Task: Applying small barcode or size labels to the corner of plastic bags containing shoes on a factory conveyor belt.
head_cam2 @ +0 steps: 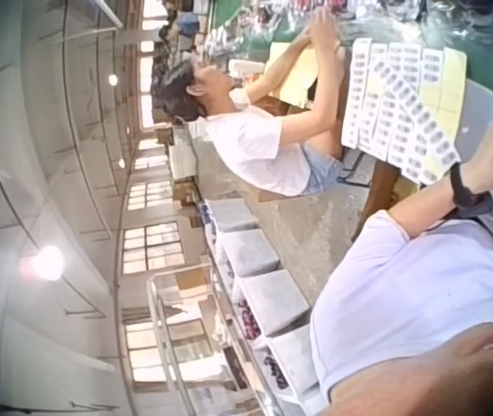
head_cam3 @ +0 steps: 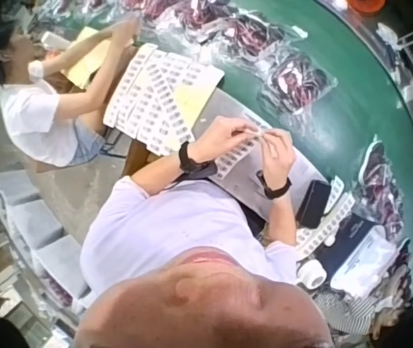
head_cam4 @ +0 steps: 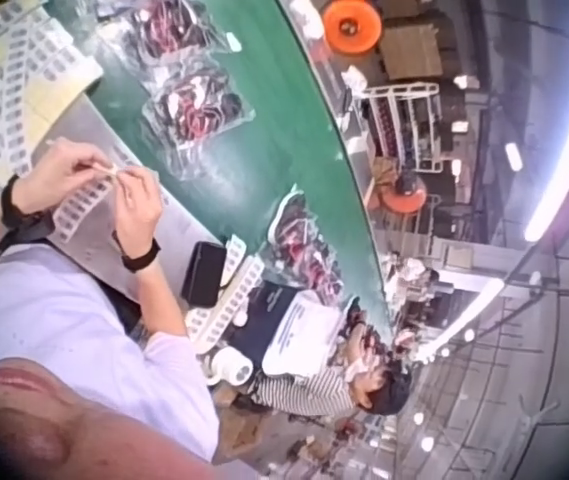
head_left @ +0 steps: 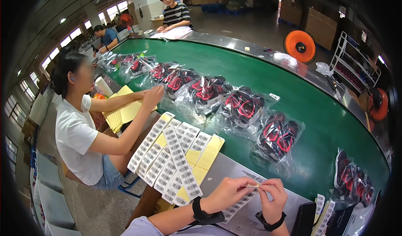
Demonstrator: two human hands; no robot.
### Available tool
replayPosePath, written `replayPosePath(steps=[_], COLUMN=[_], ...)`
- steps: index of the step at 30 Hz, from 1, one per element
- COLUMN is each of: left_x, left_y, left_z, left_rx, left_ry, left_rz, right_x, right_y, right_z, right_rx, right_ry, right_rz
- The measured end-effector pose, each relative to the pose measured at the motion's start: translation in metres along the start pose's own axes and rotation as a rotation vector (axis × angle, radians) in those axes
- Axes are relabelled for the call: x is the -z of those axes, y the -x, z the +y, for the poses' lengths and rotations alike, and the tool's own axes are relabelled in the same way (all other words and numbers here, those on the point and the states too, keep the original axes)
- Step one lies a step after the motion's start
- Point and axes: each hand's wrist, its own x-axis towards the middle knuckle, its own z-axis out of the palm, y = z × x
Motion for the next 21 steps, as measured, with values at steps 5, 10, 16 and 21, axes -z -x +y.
replayPosePath(steps=[5, 10, 16, 21], left_x=[-0.001, -0.01, 0.004, 0.001], left_y=[-0.002, -0.012, -0.017, -0.034], left_z=[-0.008, -0.015, -0.039, -0.065], left_rx=[0.0, 0.162, 0.312, 0.343], left_ry=[0.007, 0.018, 0.148, 0.293], left_rz=[0.01, -0.068, -0.106, 0.03], right_x=[-0.008, 0.0, -0.003, 0.04], right_y=[0.005, 0.003, -0.014, -0.065], right_z=[0.005, 0.014, 0.022, 0.051], right_rx=[0.036, 0.145, 0.213, -0.418], right_ry=[0.027, 0.121, 0.165, -0.408], right_rz=[0.056, 0.085, 0.021, 0.379])
